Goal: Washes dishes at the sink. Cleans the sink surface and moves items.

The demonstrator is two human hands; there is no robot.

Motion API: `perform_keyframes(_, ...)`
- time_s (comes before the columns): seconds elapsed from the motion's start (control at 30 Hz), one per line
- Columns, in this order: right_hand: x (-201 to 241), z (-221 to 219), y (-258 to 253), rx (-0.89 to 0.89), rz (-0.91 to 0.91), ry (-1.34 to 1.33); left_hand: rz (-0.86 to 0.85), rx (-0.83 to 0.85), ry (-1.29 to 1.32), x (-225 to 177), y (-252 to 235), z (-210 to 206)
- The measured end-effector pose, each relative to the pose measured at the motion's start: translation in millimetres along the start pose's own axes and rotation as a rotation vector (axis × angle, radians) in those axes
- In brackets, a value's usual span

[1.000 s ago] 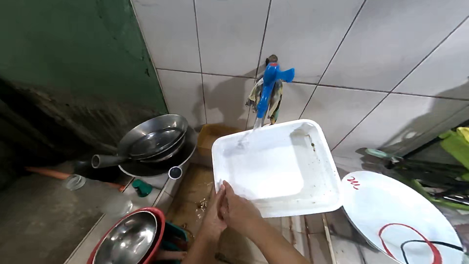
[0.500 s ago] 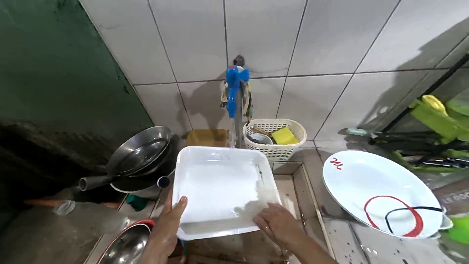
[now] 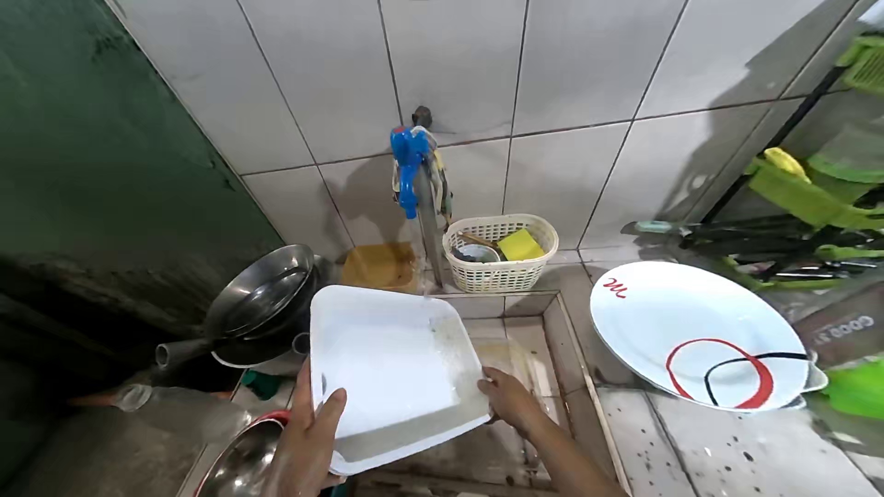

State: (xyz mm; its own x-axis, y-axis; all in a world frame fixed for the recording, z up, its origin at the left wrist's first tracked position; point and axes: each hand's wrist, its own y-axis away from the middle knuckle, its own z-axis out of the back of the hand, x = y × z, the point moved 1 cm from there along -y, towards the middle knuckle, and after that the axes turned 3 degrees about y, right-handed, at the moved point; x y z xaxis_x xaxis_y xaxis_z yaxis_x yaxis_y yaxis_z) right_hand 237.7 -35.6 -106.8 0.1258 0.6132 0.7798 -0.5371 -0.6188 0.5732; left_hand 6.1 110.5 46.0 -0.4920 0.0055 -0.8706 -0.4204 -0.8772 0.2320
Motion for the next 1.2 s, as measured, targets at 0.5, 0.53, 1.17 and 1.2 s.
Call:
perform_keyframes(0.5, 44, -12, -62, -0.129, 0.186, 0.099, -0.417, -0.126, -0.162, 6, 27, -11)
perform_keyframes(0.53, 54, -10, -65, -0.139, 0.204, 0.099, -0.423, -0.118, -0.179, 5, 30, -10)
perform_keyframes(1.17, 161, -7, -93, -0.410, 0.308, 0.166, -0.463, -0.117, -0.024, 32, 37, -16)
perform_keyframes(1.2, 161, -4, -96, -0.427, 0.291, 0.186, -0.453, -0.108, -0.021, 32, 37, -17)
